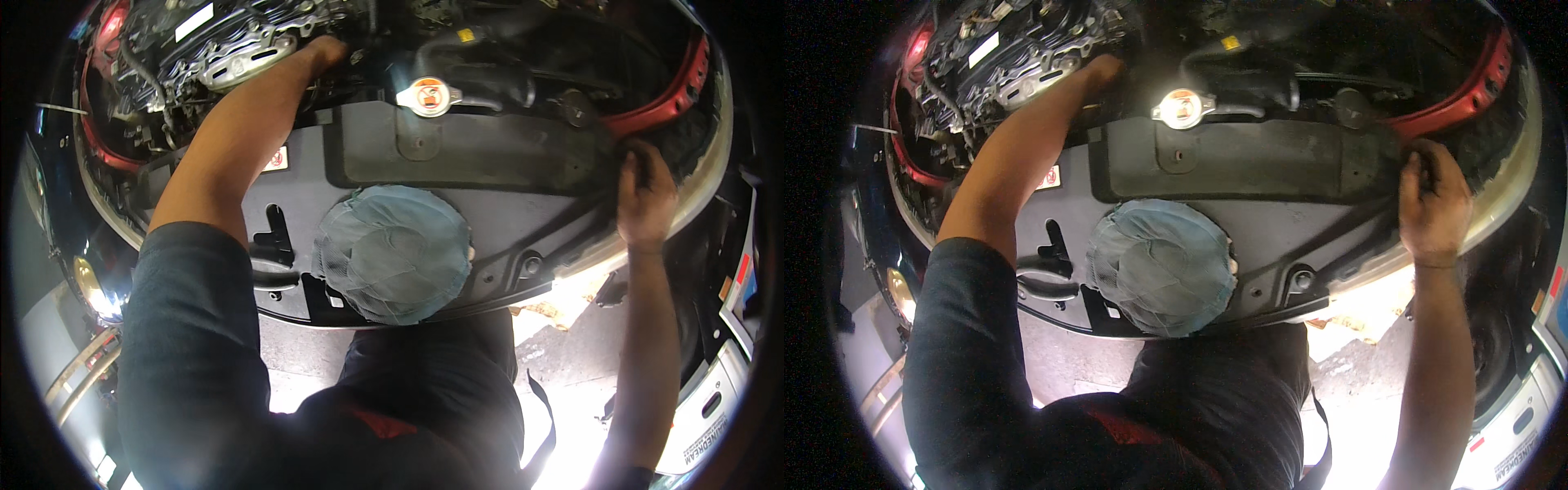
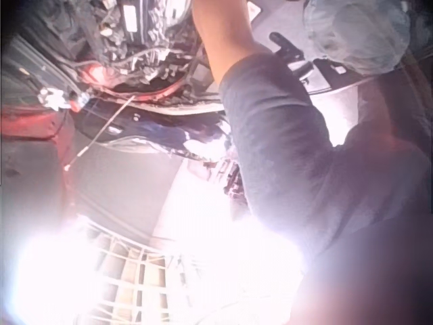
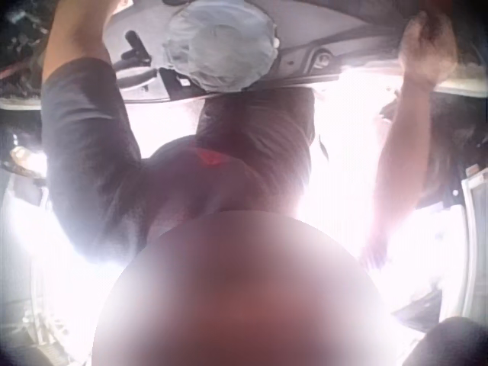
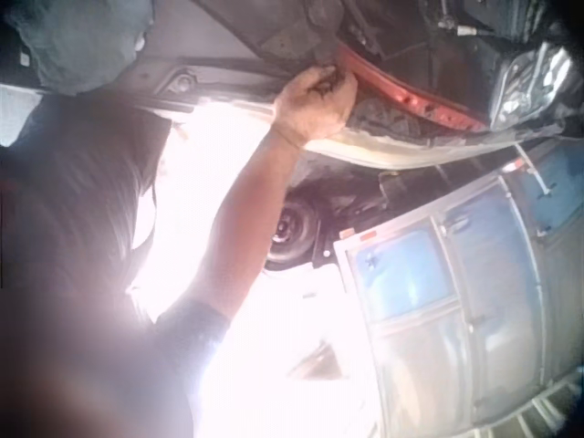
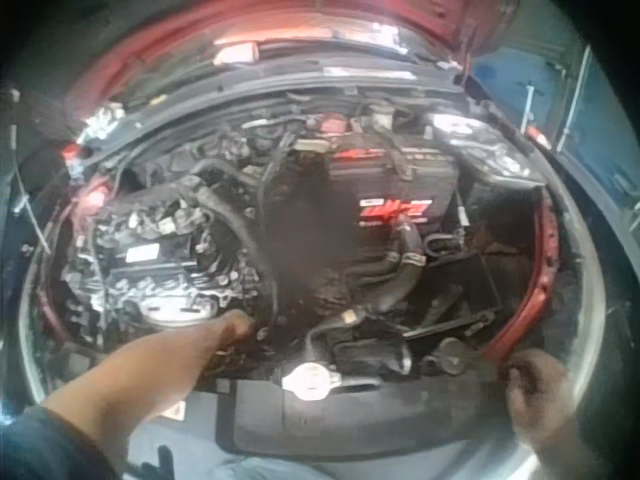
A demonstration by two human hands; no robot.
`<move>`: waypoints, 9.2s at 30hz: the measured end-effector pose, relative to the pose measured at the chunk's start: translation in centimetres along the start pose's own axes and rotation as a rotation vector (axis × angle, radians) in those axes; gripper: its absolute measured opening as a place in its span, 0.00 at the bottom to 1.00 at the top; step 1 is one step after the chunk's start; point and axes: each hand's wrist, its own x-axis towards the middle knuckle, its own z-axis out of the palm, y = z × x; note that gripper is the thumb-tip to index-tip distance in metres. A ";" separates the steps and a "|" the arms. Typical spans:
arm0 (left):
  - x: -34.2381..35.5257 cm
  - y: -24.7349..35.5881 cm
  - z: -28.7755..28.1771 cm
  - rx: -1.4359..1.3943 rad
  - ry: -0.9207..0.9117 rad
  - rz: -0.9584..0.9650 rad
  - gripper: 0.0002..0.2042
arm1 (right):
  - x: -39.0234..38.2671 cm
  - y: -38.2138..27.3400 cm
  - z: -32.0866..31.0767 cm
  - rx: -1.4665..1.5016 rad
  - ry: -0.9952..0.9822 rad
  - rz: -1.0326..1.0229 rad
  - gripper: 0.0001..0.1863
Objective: The person works under the hood of a red car, manipulating hoses and components near the engine and battery. They use a wrench to tighten bolts, adjust hoses, and reposition parts within the engine bay. The person briefly walks to a nearby box to retrieve a tool before returning to continue adjustments.
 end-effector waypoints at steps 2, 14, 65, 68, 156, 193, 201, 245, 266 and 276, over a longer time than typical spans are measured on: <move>0.8 -0.2 0.6 -0.048 -0.007 -0.035 0.14 | -0.1 -0.1 0.0 -0.015 -0.005 -0.012 0.07; 3.9 1.0 -1.3 -0.105 -0.040 -0.108 0.17 | -0.1 -0.2 -0.1 -0.033 -0.065 0.020 0.09; -9.0 4.9 -5.3 -0.826 0.197 -0.514 0.17 | -0.4 -0.1 -0.2 0.043 0.036 -0.027 0.08; -6.8 3.0 -3.6 -0.216 0.046 -0.285 0.18 | -0.4 -0.3 -0.3 0.017 0.042 -0.048 0.08; -8.7 3.9 -4.6 -1.603 0.102 -0.329 0.16 | 0.5 -1.2 -0.2 0.025 -0.045 -0.051 0.07; -16.8 -4.8 -2.8 -0.498 0.102 -0.030 0.15 | -1.6 0.9 0.3 -0.048 0.030 0.022 0.13; -19.1 -1.3 -5.7 -0.645 0.000 -0.219 0.18 | -1.7 0.0 0.4 -0.051 0.017 0.025 0.13; -3.1 1.0 -0.7 -1.259 0.106 -0.194 0.20 | -4.3 8.0 -1.8 -0.187 -0.017 0.120 0.18; -0.3 -0.5 0.0 -0.876 0.201 -0.165 0.26 | -5.4 9.6 -2.0 -0.278 0.025 0.214 0.24; 1.4 -2.0 1.6 -0.631 0.346 0.044 0.26 | -5.5 9.1 -1.7 -0.034 0.211 0.285 0.21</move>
